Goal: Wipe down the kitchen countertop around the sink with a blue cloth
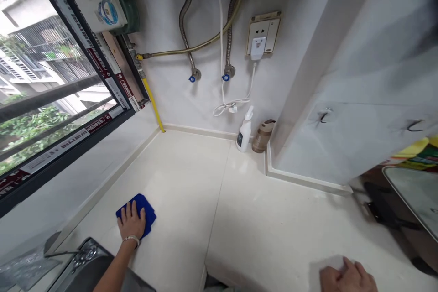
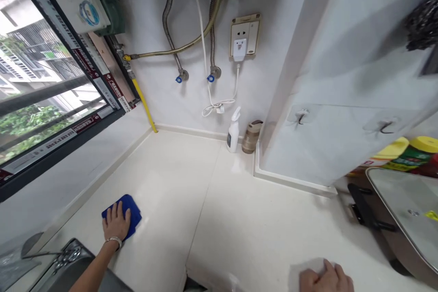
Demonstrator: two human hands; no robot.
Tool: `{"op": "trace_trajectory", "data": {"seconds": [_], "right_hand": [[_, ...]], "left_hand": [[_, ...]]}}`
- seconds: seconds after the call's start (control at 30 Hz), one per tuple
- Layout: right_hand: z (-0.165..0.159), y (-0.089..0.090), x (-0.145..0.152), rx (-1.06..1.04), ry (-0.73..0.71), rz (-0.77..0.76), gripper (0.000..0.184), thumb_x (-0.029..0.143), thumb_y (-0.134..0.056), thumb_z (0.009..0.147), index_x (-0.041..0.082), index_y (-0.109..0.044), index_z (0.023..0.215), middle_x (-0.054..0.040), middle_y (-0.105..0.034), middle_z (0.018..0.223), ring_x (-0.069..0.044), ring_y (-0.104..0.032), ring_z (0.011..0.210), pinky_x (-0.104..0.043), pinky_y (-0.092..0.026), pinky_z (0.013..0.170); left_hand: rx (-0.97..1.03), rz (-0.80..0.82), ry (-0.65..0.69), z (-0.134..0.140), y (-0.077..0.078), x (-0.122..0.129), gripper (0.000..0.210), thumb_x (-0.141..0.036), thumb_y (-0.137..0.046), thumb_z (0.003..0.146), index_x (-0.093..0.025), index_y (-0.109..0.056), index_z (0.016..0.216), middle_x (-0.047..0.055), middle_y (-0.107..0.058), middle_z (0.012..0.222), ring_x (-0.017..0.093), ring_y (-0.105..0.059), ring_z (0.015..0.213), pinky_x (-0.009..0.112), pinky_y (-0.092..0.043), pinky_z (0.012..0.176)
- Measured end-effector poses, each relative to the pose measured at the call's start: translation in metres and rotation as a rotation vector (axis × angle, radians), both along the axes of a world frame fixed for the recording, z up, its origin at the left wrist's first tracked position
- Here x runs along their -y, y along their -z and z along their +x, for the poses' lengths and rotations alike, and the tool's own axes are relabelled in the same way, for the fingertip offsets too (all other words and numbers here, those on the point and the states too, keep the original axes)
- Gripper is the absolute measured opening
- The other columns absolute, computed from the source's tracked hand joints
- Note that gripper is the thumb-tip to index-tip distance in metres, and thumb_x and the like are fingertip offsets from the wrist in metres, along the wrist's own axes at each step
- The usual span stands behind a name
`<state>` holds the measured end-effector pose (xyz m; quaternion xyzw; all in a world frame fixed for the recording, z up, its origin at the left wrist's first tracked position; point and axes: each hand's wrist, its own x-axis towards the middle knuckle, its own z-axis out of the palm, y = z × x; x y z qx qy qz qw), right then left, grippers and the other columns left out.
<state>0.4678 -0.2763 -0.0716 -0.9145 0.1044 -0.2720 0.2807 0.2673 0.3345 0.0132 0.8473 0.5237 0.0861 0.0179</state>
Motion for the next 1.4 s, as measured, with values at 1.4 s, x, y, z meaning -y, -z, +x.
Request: {"op": "trace_trajectory", "data": {"seconds": [1.4], "right_hand": [[-0.038,-0.006,0.097,-0.104,-0.138,-0.274,0.046,0.031,-0.037,0.089,0.016,-0.055,0.128,-0.0129,-0.059,0.132,-0.031,-0.056,0.119,-0.049,-0.046,0.098]], "left_hand": [[0.045,-0.333,1.775,0.188,0.004,0.407,0.069,-0.051,-0.034,0.099,-0.018,-0.02,0.158,0.01,-0.019,0.165,0.032,-0.005,0.153,0.056,-0.004,0.123]]}}
